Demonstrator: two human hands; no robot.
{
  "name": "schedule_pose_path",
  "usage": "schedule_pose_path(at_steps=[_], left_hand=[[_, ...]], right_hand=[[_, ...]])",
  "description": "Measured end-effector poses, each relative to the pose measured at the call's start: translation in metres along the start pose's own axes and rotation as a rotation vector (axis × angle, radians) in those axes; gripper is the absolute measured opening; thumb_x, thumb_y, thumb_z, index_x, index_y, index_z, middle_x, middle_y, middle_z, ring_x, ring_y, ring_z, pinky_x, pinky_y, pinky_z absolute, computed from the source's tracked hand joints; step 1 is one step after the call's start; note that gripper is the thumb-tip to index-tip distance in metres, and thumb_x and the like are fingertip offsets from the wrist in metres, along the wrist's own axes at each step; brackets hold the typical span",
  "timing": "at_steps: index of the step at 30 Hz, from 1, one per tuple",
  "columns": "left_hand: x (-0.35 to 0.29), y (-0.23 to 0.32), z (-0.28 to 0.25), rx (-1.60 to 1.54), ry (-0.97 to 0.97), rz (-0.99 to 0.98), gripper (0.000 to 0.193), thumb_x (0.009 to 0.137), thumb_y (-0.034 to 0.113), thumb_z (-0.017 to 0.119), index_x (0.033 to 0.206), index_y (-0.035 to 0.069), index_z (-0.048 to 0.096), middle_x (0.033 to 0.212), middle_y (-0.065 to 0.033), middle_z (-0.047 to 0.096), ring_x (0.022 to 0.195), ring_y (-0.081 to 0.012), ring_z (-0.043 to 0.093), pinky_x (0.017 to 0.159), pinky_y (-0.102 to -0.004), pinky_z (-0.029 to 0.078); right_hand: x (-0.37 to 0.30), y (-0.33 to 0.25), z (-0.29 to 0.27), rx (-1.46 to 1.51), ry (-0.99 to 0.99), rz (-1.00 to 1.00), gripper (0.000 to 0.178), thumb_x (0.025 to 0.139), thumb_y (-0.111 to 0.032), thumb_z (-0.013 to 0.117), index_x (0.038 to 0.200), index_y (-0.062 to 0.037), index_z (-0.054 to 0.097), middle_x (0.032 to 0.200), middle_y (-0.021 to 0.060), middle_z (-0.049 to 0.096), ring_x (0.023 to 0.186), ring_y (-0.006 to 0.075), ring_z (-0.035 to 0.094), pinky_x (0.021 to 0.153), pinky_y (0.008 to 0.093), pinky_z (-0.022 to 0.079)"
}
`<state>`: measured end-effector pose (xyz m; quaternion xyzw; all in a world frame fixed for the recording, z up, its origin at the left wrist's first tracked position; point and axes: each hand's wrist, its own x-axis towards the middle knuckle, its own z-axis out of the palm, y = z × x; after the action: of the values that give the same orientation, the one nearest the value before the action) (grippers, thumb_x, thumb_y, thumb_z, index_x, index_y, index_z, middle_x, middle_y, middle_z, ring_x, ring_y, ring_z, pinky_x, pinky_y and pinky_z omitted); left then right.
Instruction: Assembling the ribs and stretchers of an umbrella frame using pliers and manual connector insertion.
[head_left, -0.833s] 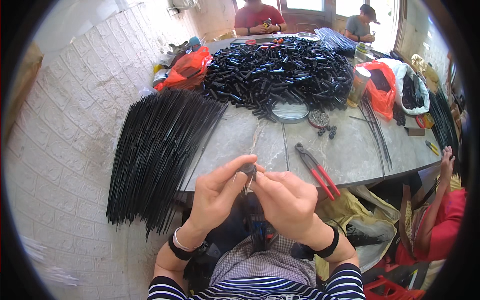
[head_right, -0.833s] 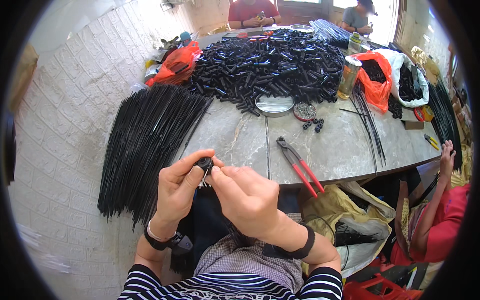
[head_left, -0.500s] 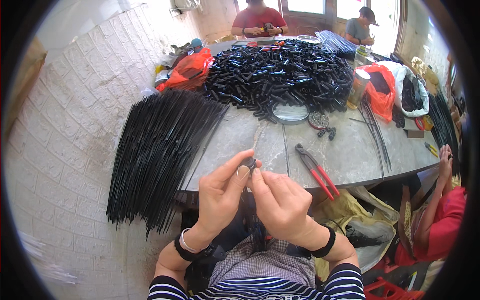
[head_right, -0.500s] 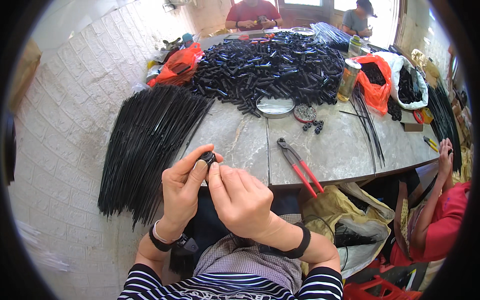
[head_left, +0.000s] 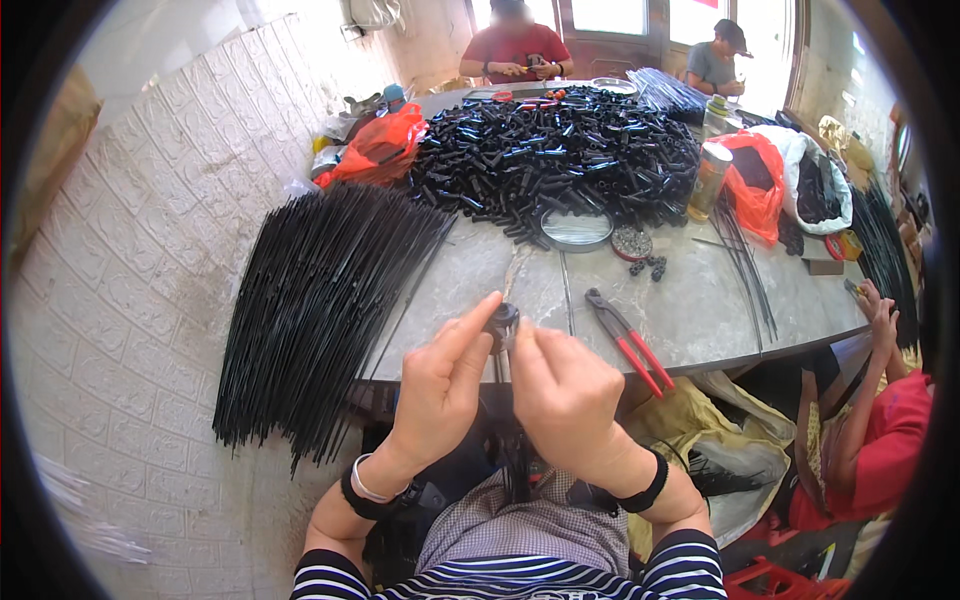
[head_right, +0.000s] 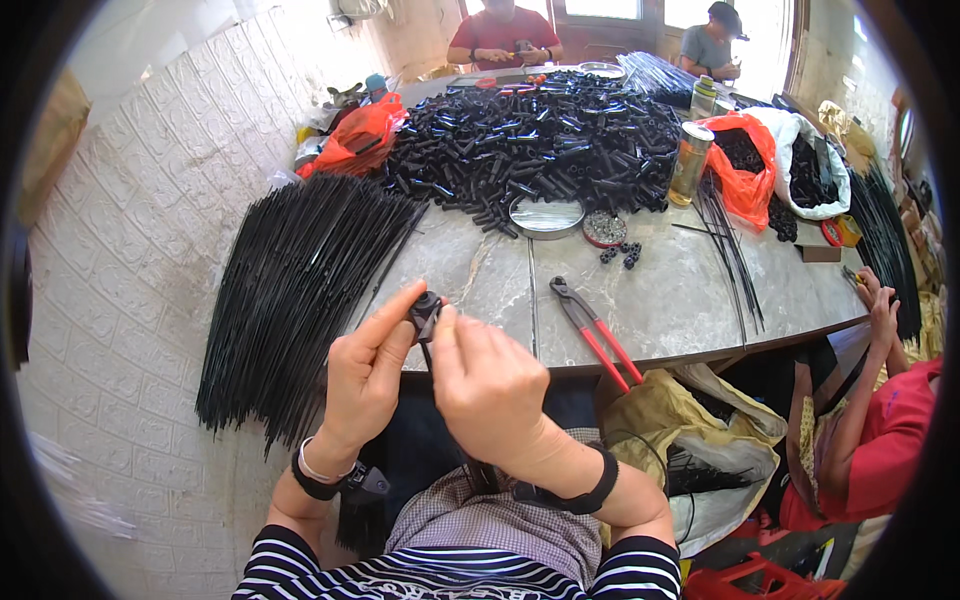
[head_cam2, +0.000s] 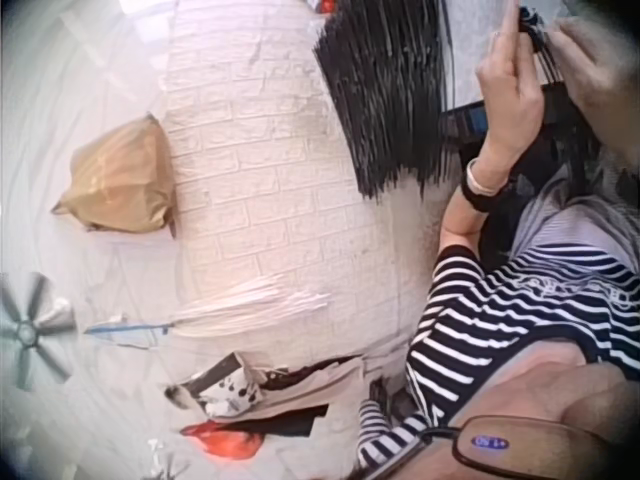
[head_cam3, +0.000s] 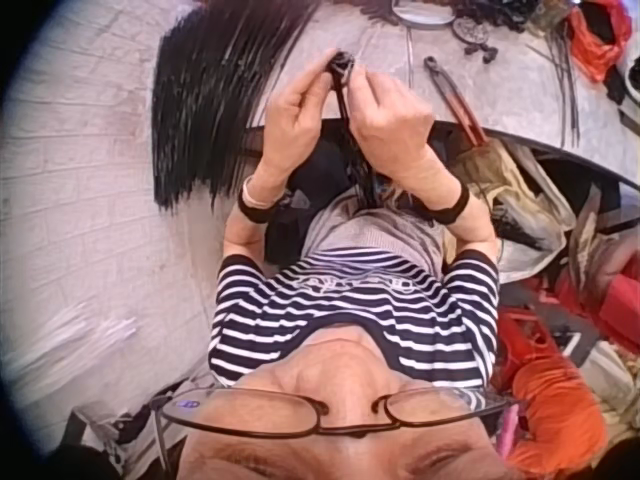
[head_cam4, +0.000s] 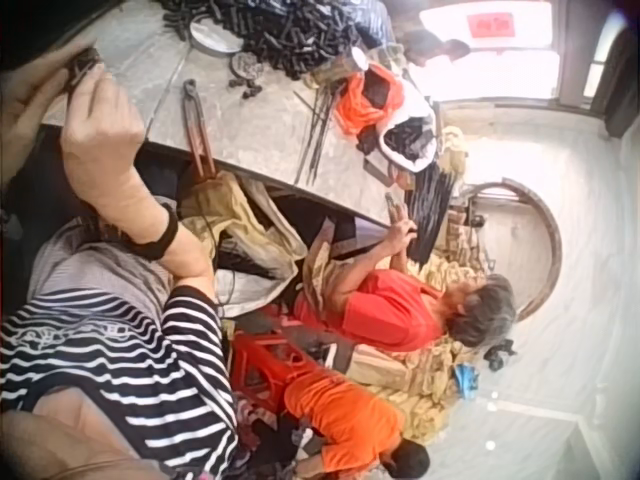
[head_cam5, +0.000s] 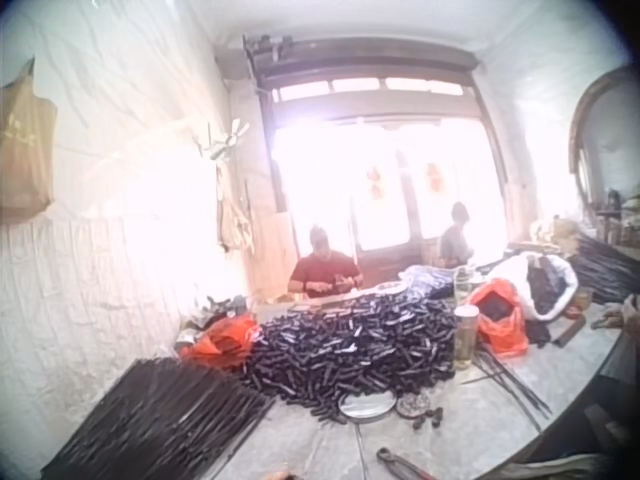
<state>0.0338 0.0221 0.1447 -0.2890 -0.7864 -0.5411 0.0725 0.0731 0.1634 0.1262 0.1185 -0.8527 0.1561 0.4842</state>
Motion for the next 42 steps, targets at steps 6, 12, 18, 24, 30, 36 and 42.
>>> schedule_pose_path(at_steps=[6, 12, 18, 24, 30, 36, 42], left_hand=[[-0.001, 0.006, 0.0, -0.1, 0.037, 0.002, 0.029, 0.093, -0.002, 0.055, 0.121, -0.002, 0.062, 0.099, -0.0101, 0.07, 0.085, -0.0102, 0.064, 0.078, -0.0226, 0.053], [0.0, 0.009, -0.007, -0.194, -0.083, 0.033, 0.038, 0.088, -0.004, 0.061, 0.125, -0.005, 0.057, 0.109, -0.013, 0.066, 0.09, -0.0119, 0.063, 0.08, -0.023, 0.054], [0.016, -0.001, -0.01, -0.438, -0.093, -0.027, 0.047, 0.076, -0.005, 0.073, 0.121, 0.0, 0.061, 0.107, -0.0087, 0.062, 0.086, -0.0113, 0.062, 0.069, -0.0226, 0.056], [0.02, -0.003, -0.007, -0.446, -0.222, 0.091, 0.041, 0.077, -0.006, 0.073, 0.117, -0.002, 0.063, 0.112, -0.0101, 0.062, 0.094, -0.0121, 0.063, 0.073, -0.0203, 0.057], [0.017, -0.003, -0.009, -0.331, -0.242, 0.018, 0.034, 0.083, -0.003, 0.069, 0.116, -0.002, 0.064, 0.102, -0.0084, 0.065, 0.089, -0.0096, 0.063, 0.07, -0.019, 0.053], [0.017, -0.011, -0.01, -0.262, -0.233, 0.106, 0.03, 0.088, -0.002, 0.063, 0.118, -0.005, 0.059, 0.103, -0.009, 0.063, 0.094, -0.0114, 0.062, 0.078, -0.0232, 0.052], [0.015, -0.012, -0.015, -0.336, -0.227, 0.089, 0.031, 0.09, 0.0, 0.06, 0.12, -0.005, 0.055, 0.101, -0.0092, 0.062, 0.094, -0.0137, 0.062, 0.082, -0.025, 0.051]], right_hand=[[-0.005, 0.007, 0.006, 0.241, 0.148, 0.044, 0.024, 0.073, 0.0, 0.067, 0.097, 0.0048, 0.065, 0.076, 0.0092, 0.062, 0.061, 0.0216, 0.063, 0.051, 0.0303, 0.05], [-0.003, 0.009, 0.0, 0.257, 0.105, 0.086, 0.026, 0.075, 0.002, 0.066, 0.1, 0.0039, 0.065, 0.081, 0.0093, 0.063, 0.065, 0.0226, 0.064, 0.052, 0.0323, 0.05], [-0.004, 0.014, -0.017, 0.822, -0.208, 0.238, 0.031, 0.079, 0.008, 0.057, 0.111, 0.0066, 0.06, 0.097, 0.0175, 0.063, 0.074, 0.0272, 0.065, 0.06, 0.0313, 0.052], [-0.005, 0.015, -0.022, 0.92, -0.284, 0.355, 0.03, 0.081, 0.005, 0.064, 0.111, 0.0047, 0.063, 0.101, 0.0156, 0.065, 0.078, 0.0179, 0.067, 0.062, 0.0254, 0.054], [-0.009, 0.011, -0.017, 0.877, -0.199, 0.439, 0.024, 0.08, 0.002, 0.069, 0.103, 0.0046, 0.067, 0.095, 0.0144, 0.068, 0.072, 0.0156, 0.068, 0.059, 0.0238, 0.054], [-0.009, -0.001, -0.006, 0.747, -0.081, 0.424, 0.02, 0.078, 0.001, 0.072, 0.097, 0.0035, 0.068, 0.089, 0.0144, 0.068, 0.067, 0.0179, 0.067, 0.055, 0.0259, 0.053], [-0.007, -0.007, 0.001, 0.687, -0.058, 0.416, 0.018, 0.076, -0.003, 0.076, 0.09, 0.0019, 0.067, 0.085, 0.0136, 0.067, 0.063, 0.0181, 0.066, 0.054, 0.0266, 0.052]])
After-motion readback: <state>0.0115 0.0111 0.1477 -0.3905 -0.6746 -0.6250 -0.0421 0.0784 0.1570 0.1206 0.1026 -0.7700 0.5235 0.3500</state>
